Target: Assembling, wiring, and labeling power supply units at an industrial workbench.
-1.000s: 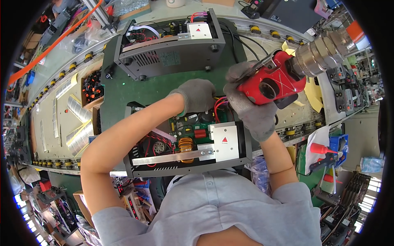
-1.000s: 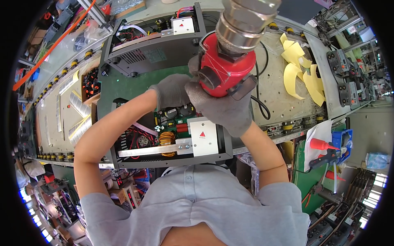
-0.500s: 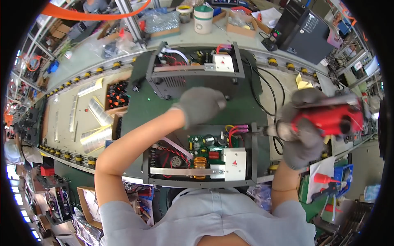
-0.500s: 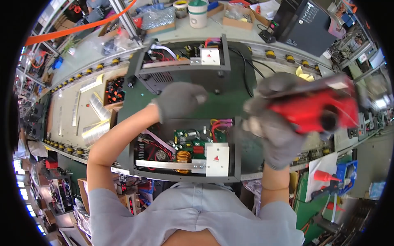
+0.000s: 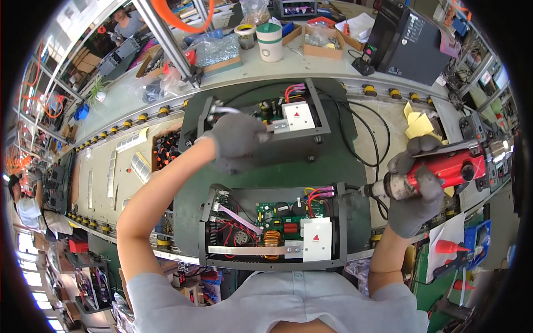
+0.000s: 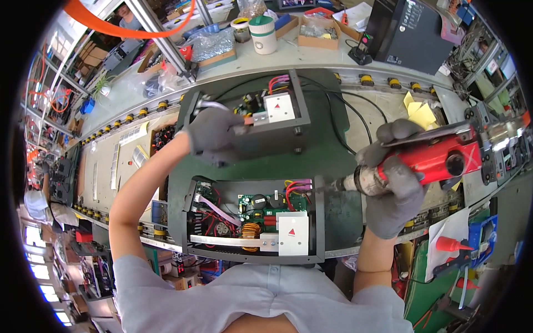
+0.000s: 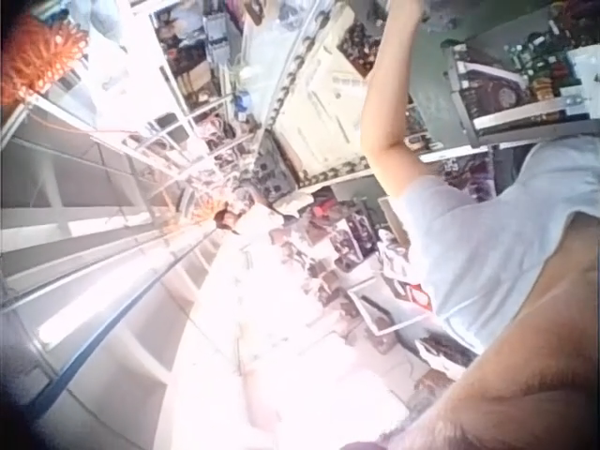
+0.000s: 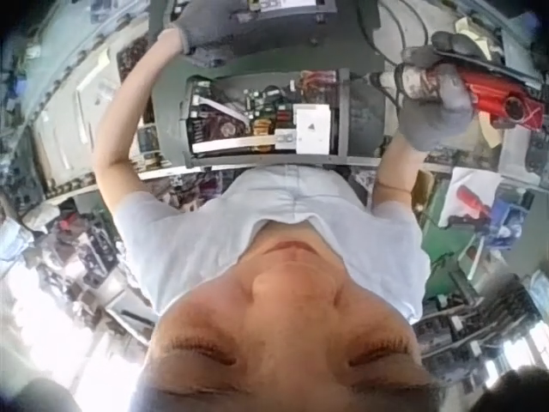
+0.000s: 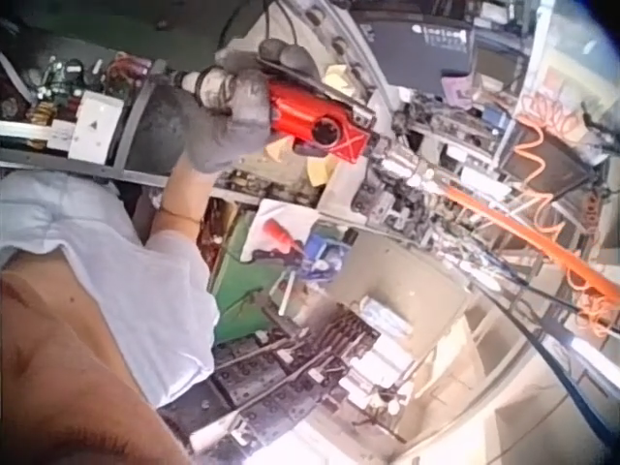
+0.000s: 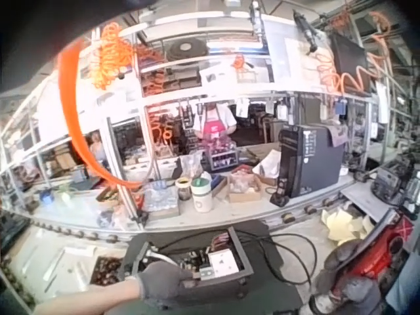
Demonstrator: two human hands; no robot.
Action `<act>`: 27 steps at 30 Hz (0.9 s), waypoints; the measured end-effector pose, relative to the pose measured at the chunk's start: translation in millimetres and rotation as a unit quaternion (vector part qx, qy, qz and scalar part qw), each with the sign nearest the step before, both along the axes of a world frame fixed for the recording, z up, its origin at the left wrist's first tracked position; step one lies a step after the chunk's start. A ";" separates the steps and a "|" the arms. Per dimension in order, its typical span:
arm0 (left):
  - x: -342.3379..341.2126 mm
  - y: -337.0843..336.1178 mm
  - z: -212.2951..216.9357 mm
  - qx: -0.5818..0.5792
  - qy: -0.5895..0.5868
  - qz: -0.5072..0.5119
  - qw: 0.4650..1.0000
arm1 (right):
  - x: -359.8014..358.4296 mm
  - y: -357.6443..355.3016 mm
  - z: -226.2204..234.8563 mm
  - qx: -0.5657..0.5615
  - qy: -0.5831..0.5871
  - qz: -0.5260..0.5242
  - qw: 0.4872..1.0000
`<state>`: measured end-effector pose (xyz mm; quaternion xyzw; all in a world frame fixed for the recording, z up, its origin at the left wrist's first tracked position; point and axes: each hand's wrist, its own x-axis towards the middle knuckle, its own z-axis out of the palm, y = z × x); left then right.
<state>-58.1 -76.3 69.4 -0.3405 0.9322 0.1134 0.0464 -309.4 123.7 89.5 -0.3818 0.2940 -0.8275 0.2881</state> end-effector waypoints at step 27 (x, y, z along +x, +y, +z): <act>13.3 -16.2 -24.1 0.658 0.486 0.132 0.560 | 35.7 -123.2 32.0 -0.158 -0.008 0.150 0.976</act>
